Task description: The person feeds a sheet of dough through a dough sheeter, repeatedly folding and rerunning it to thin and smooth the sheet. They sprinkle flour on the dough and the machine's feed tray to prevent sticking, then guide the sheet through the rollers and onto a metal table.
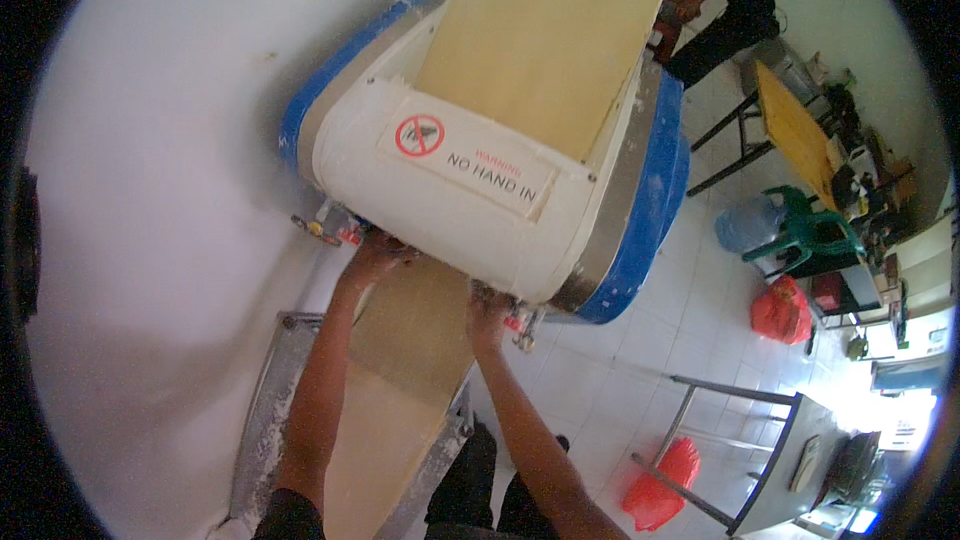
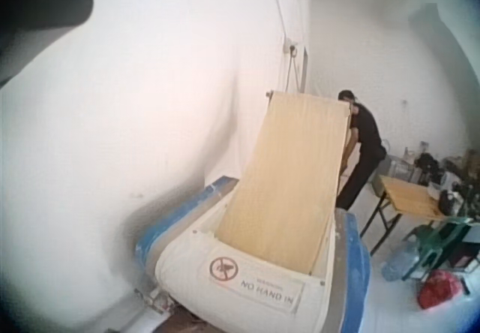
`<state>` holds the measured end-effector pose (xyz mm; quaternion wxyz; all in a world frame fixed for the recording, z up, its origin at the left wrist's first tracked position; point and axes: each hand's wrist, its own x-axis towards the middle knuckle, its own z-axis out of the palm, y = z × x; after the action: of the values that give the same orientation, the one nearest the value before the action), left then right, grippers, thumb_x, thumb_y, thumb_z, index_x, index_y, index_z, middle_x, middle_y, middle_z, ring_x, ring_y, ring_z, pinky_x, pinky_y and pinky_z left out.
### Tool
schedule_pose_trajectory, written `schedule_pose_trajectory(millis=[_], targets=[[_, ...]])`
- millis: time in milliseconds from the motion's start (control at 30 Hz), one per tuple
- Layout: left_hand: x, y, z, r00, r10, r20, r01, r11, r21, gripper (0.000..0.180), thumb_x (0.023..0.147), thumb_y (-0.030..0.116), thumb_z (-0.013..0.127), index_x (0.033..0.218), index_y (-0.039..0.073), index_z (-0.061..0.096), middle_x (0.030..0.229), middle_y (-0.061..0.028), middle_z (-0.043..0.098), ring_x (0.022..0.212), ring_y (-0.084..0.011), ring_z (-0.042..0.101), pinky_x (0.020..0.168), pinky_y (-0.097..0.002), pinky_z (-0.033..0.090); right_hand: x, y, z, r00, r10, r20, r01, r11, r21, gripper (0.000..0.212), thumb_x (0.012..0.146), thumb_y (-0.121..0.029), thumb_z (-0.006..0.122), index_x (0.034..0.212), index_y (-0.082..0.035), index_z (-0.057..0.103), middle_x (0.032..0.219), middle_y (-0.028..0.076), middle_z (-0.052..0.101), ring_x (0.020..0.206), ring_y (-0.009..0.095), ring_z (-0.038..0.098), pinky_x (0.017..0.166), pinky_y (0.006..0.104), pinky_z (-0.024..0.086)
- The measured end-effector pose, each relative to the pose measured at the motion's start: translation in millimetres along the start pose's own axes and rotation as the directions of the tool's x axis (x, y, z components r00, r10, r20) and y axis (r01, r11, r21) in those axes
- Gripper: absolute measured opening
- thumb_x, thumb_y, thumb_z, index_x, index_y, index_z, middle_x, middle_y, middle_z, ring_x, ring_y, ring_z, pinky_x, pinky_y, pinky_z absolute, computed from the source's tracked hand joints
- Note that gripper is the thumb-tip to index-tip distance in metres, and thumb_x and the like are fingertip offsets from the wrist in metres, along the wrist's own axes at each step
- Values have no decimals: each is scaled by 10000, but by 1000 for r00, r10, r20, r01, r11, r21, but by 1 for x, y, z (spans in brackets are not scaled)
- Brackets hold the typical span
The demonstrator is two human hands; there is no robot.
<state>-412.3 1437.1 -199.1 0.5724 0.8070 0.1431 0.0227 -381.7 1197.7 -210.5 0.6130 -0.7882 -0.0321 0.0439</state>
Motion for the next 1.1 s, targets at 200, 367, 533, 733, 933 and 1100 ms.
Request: schedule_pose_trajectory(millis=[200,367,533,733,933,1100], targets=[[-62,66,-71,794,-337,506,410,912,-36,357,836,342,847,1025,69,717,838,6,720,635,-83,650,538,-213,415,-35,-12,-73,813,299,500,-319,946,-47,377,897,-120,772,1217,-35,592,1127,110,688,1126,189,638,942,370,515],[-100,57,-87,714,-314,626,580,765,-279,250,861,271,831,899,68,692,773,4,691,601,-108,680,496,-208,378,-39,1,-89,709,-248,660,232,966,115,399,880,-194,818,1205,-36,648,1126,84,714,1051,204,674,918,359,535],[-141,55,-101,676,-255,691,575,770,-278,219,886,215,807,949,58,668,736,7,654,602,-143,701,494,-220,405,-83,-7,-73,521,196,831,-779,507,369,563,894,-119,784,1392,-64,526,1256,74,667,1141,216,656,948,376,549],[-218,75,-108,727,-350,590,576,780,-247,224,884,229,815,901,54,676,767,21,623,614,-168,713,488,-225,403,-141,-35,-88,417,12,909,-350,925,149,709,856,-427,810,1316,41,542,1194,141,634,1111,250,630,905,406,545],[-302,94,-114,726,-354,589,526,838,-144,247,863,226,832,918,29,693,735,16,615,613,-190,722,473,-245,416,-221,-53,-88,404,28,914,62,996,-58,1088,660,-725,838,1263,135,551,1178,233,618,1061,325,606,888,443,510],[-396,97,-116,848,-458,267,503,854,-135,252,846,225,843,913,21,713,678,10,611,606,-182,715,463,-249,408,-301,-86,-95,312,-190,931,71,982,177,1034,707,-707,819,1253,135,571,1148,265,606,1055,350,593,893,426,493]])
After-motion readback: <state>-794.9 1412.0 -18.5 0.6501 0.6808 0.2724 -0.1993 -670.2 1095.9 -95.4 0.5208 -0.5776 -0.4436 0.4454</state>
